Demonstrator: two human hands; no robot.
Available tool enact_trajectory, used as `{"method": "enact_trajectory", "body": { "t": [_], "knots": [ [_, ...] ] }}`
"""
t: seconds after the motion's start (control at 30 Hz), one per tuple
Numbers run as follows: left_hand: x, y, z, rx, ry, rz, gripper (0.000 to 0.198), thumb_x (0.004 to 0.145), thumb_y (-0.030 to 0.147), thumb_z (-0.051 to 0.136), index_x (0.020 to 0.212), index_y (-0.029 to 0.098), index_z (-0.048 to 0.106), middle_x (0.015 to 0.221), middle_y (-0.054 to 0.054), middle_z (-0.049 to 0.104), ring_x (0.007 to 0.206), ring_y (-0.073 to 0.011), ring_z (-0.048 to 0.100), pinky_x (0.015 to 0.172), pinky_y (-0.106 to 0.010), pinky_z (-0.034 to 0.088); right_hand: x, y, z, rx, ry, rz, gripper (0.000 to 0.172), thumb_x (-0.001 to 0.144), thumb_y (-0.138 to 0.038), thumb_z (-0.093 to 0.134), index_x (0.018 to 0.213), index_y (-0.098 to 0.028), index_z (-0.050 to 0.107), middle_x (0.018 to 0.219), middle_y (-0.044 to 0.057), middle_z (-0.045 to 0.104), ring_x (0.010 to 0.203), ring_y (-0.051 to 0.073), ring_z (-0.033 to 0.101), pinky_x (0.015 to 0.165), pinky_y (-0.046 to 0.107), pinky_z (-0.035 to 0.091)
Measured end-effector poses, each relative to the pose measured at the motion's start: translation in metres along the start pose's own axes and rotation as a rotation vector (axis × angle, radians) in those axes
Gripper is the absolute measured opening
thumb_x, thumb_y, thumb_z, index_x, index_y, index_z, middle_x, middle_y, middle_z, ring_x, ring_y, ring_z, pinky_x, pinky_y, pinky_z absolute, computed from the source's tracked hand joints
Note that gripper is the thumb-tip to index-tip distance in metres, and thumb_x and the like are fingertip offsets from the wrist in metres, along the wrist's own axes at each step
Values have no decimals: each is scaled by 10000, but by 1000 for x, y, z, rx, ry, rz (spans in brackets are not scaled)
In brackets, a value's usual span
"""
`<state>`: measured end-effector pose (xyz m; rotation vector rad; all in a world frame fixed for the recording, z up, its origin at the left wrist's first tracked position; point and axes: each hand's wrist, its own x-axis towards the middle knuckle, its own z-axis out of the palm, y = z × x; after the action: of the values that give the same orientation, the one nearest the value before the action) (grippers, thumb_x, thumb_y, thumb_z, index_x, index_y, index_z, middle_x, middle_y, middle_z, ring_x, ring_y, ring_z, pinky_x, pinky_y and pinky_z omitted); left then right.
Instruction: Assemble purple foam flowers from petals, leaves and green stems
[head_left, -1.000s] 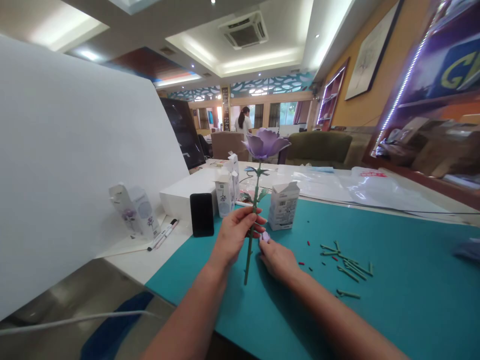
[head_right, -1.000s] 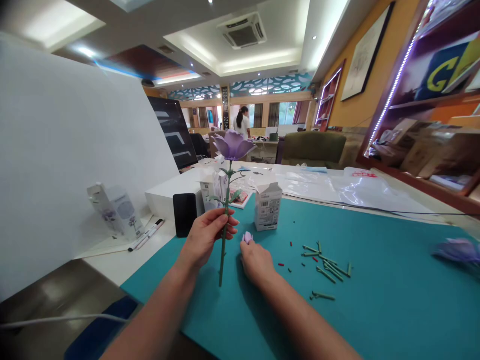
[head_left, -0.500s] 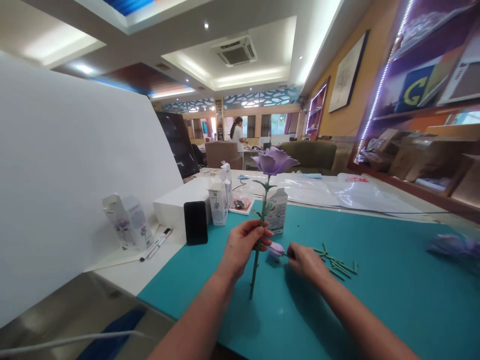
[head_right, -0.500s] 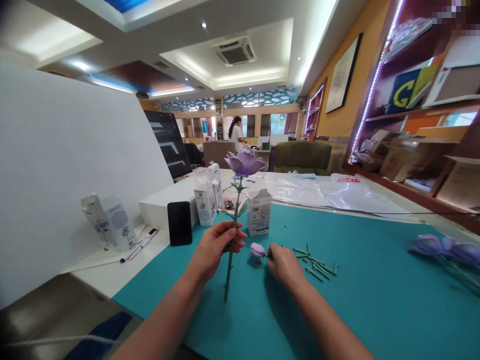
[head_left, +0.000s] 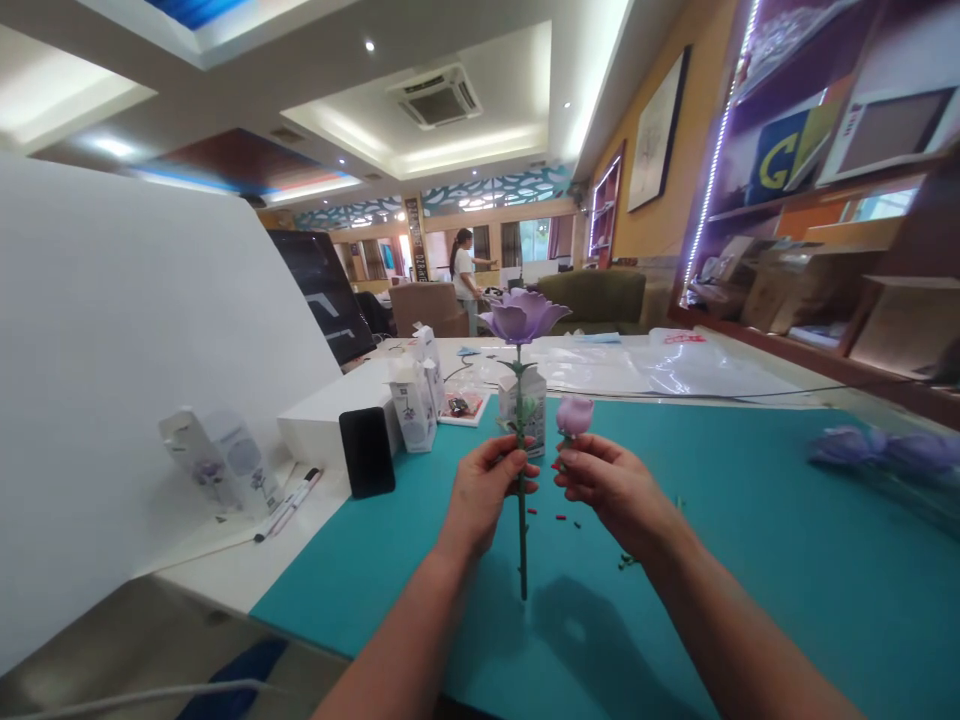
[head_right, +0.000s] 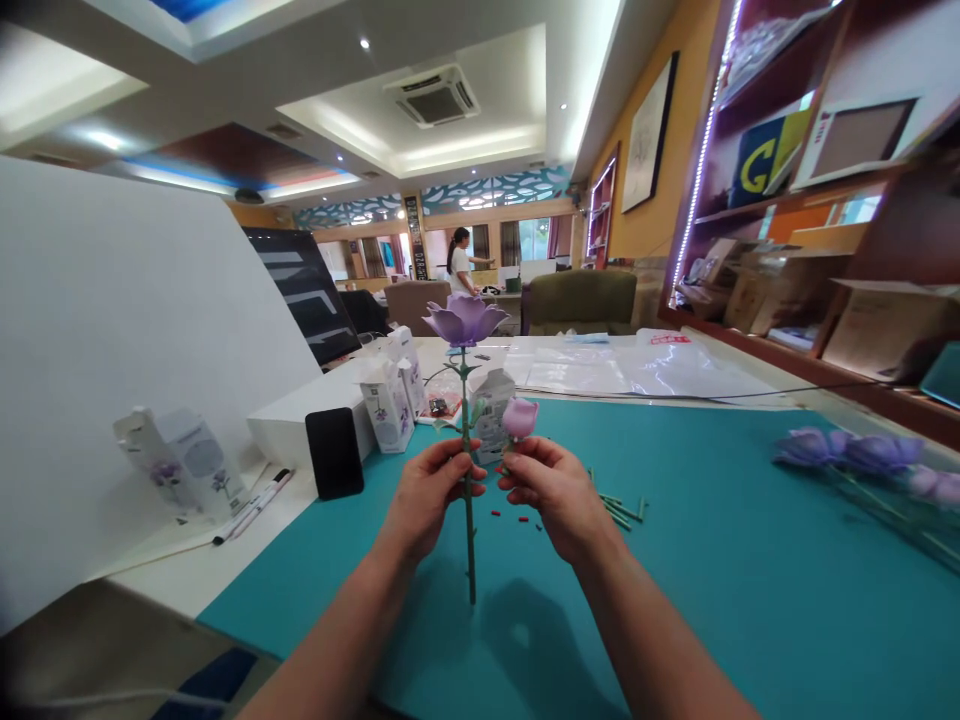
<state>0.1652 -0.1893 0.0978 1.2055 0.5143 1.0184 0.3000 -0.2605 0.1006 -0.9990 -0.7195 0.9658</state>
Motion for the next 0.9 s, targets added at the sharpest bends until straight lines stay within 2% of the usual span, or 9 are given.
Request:
{"method": "enact_trajectory", "body": {
  "t": [0.27, 0.4, 0.6, 0.9],
  "knots": [
    [2, -10, 11, 80, -12, 91, 253, 684, 314, 709, 875, 148, 691, 836, -43, 678, 715, -145, 636, 653, -286, 547, -3, -7, 12, 194, -7, 37, 319, 528, -295, 831, 743, -159, 639, 619, -11, 657, 544, 100, 617, 460, 178, 448],
    [2, -12, 13, 142, -25, 151, 178, 717, 288, 671, 839, 160, 694, 780, -24, 673, 729, -155, 641, 664, -289, 547, -1, -6, 12, 248, 1, 24, 269, 552, -266, 824, 706, -154, 634, 551, -29, 613, 490, 78, 567, 437, 174, 429],
    [2, -11, 16, 244, -37, 235, 143, 761, 254, 615, 841, 176, 705, 788, -12, 669, 744, -145, 640, 681, -262, 539, -1, -6, 13, 266, -3, 21, 253, 563, -268, 818, 705, -151, 644, 559, -26, 608, 500, 69, 550, 450, 169, 441],
    [3, -14, 15, 283, -24, 237, 152, 772, 270, 613, 872, 186, 691, 779, -5, 666, 714, -138, 633, 649, -241, 529, 1, -4, 13, 226, 22, 13, 251, 571, -283, 802, 705, -153, 635, 562, -25, 599, 494, 68, 535, 439, 169, 431]
  ]
}}
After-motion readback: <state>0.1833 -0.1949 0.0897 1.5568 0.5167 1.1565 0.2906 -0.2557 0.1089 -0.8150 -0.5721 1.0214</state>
